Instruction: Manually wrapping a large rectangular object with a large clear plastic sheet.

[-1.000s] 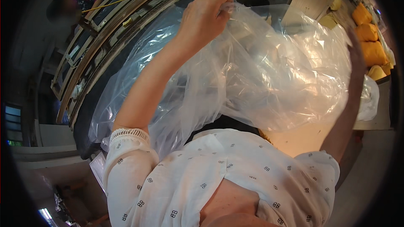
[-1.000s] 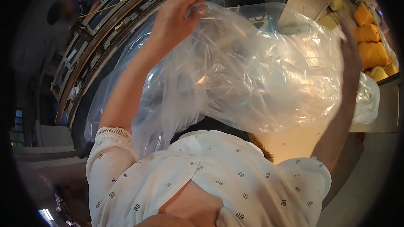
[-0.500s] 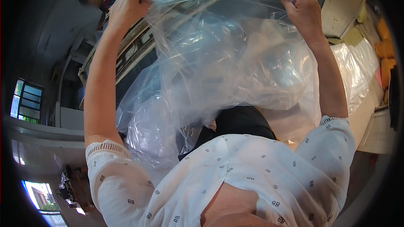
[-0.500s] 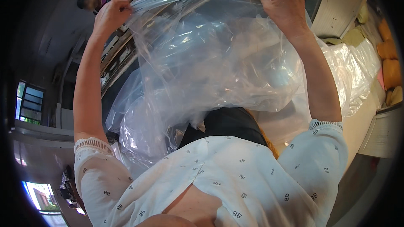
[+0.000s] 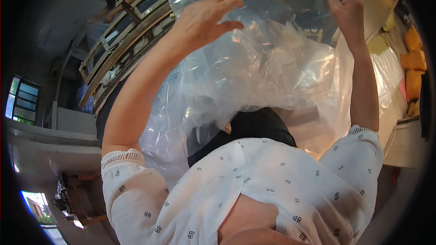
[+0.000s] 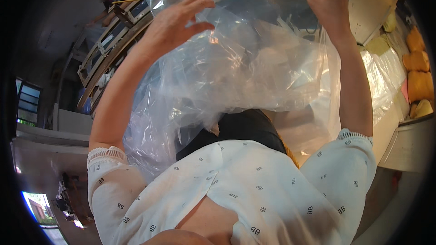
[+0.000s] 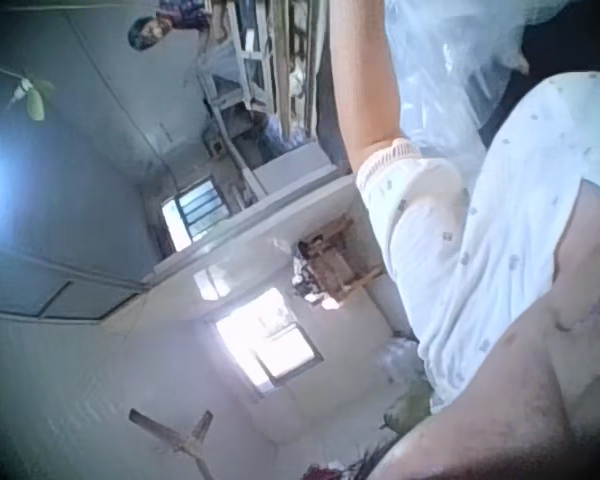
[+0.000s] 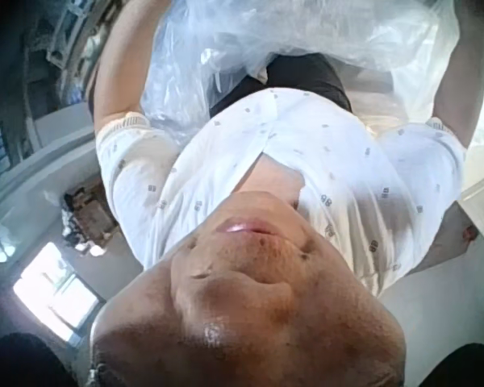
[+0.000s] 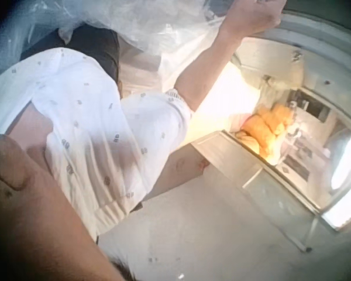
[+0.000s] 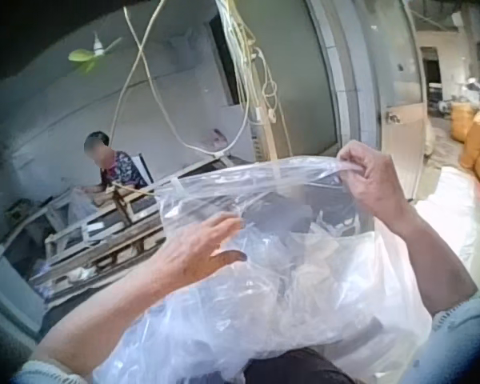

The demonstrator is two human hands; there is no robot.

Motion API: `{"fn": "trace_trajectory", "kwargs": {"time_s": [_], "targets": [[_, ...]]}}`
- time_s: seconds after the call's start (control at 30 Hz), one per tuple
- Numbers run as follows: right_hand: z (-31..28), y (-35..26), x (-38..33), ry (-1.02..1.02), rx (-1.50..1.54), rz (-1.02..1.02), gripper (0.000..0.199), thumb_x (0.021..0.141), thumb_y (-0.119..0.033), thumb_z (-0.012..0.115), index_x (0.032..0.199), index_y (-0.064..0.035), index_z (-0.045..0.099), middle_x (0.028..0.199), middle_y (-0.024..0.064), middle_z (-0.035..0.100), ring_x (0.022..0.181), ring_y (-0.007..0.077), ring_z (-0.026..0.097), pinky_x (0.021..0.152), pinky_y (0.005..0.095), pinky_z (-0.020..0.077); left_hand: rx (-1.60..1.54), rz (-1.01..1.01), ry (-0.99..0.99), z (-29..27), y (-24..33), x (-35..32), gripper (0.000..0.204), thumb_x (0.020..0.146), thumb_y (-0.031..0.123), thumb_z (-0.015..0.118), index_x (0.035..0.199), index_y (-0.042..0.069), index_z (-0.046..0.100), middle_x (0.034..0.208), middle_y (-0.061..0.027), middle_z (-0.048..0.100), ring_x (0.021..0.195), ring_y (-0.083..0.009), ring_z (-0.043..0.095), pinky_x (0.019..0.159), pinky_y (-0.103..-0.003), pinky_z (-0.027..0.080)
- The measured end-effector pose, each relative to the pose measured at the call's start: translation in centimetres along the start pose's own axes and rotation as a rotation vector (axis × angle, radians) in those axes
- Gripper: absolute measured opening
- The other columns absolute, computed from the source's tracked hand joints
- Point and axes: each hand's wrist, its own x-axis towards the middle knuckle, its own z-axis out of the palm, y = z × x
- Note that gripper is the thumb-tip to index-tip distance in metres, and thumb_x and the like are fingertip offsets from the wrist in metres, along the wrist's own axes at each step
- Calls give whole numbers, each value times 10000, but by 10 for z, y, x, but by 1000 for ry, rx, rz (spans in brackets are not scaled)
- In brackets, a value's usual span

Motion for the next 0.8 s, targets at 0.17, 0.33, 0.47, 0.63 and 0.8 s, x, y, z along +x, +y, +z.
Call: {"fn": "trace_trajectory", "kwargs": {"time_s": [0.17, 0.33, 0.47, 0.63, 0.8], "targets": [[-39, 44, 18, -113, -146, 73, 188, 828, -129, 521, 984, -37, 574, 812, 22, 592, 690, 97, 518, 598, 252, 426, 152, -240, -455, 66, -30, -45, 386, 744, 289, 653, 1057, 79, 568, 1071, -90, 549, 886, -311, 563, 751, -382, 449], [-100, 132, -19, -208, -298, 237, 251, 798, -189, 614, 1008, -60, 563, 814, 39, 596, 752, 112, 546, 693, 256, 430, -675, 28, -160, 21, -20, -53, 210, 791, 215, 578, 861, 20, 614, 946, -90, 589, 835, -242, 562, 740, -305, 440], [-95, 116, -82, -733, 281, 491, 450, 774, -93, 578, 1190, -12, 427, 979, 44, 558, 849, 95, 518, 739, 228, 425, -938, -601, 637, -52, -77, -90, 225, 880, 236, 515, 1031, 76, 561, 928, -27, 564, 866, -111, 529, 786, -244, 422], [-52, 127, -211, -1347, 11, 609, 315, 627, -227, 713, 874, -46, 637, 767, 123, 629, 731, 221, 591, 669, 334, 450, -840, -584, 652, -96, -127, -136, 275, 864, 193, 550, 1112, 81, 520, 966, -20, 542, 849, -99, 518, 783, -222, 421], [-152, 284, -263, -783, -612, 856, 365, 658, -277, 715, 894, -12, 630, 709, 123, 620, 667, 200, 581, 596, 336, 450, -800, -420, 70, -24, -78, -95, 275, 817, 232, 593, 1033, 62, 592, 943, -12, 567, 784, -85, 502, 707, -218, 420]]}}
